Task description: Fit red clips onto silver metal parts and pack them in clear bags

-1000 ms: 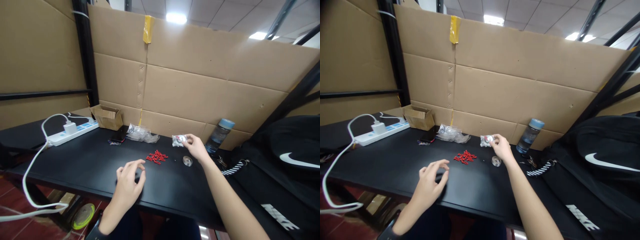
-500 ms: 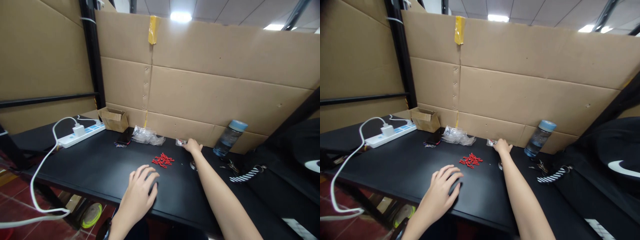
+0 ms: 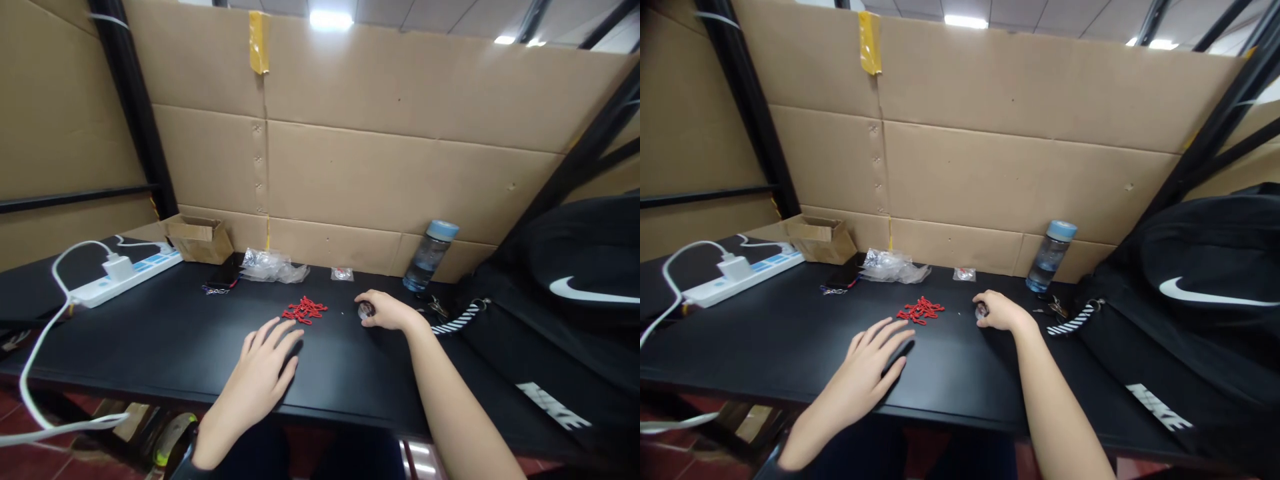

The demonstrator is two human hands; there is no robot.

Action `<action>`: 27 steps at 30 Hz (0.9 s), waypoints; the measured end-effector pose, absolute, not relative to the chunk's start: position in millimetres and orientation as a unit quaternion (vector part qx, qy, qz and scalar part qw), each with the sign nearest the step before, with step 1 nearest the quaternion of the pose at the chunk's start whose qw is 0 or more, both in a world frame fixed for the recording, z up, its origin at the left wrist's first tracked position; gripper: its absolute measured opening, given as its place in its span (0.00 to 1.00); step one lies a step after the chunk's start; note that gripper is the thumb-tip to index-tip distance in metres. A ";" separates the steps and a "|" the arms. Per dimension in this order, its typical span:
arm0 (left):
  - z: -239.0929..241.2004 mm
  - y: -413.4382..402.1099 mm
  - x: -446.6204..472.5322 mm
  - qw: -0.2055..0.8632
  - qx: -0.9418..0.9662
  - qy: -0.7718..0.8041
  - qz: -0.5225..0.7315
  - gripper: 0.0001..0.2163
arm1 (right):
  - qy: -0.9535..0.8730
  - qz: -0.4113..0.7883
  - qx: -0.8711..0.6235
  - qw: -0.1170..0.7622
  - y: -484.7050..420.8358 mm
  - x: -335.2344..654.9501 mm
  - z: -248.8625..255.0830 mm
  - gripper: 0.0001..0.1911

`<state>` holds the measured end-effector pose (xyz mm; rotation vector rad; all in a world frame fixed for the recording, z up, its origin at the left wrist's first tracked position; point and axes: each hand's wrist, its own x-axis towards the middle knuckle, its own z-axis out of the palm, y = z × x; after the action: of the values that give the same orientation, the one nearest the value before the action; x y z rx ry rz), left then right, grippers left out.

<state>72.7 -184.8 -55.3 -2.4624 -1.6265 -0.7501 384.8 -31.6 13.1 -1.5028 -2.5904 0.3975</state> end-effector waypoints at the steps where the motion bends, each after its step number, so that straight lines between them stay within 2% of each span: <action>1: -54.1 -181.9 73.7 0.057 -0.809 -0.532 -0.245 0.20 | -0.850 0.139 -0.504 0.062 -31.1 387.8 12.6 0.30; 6: -49.4 -166.6 78.6 0.076 -0.822 -0.520 -0.220 0.20 | -0.834 0.197 -0.509 0.079 -23.4 399.5 10.3 0.23; 10: -46.1 -159.1 80.5 0.075 -0.831 -0.506 -0.219 0.16 | -0.833 0.211 -0.501 0.105 -18.8 404.9 6.1 0.26; 15: -36.5 -151.4 86.4 0.112 -0.833 -0.498 -0.212 0.19 | -0.831 0.210 -0.502 0.118 -19.7 407.4 10.2 0.26; 20: -33.2 -141.0 92.5 0.136 -0.847 -0.479 -0.187 0.12 | -0.827 0.207 -0.498 0.160 -26.5 405.0 21.6 0.24; 25: -31.9 -133.9 92.8 0.160 -0.849 -0.468 -0.184 0.16 | -0.826 0.202 -0.494 0.184 -31.0 402.3 26.7 0.24; 27: -31.1 -131.2 92.4 0.162 -0.859 -0.453 -0.174 0.14 | -0.823 0.205 -0.498 0.181 -31.3 401.6 26.7 0.23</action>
<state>92.4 -131.2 -31.1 -2.4524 -1.2927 -0.4964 401.6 -31.3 26.7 -1.4059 -2.3247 0.5800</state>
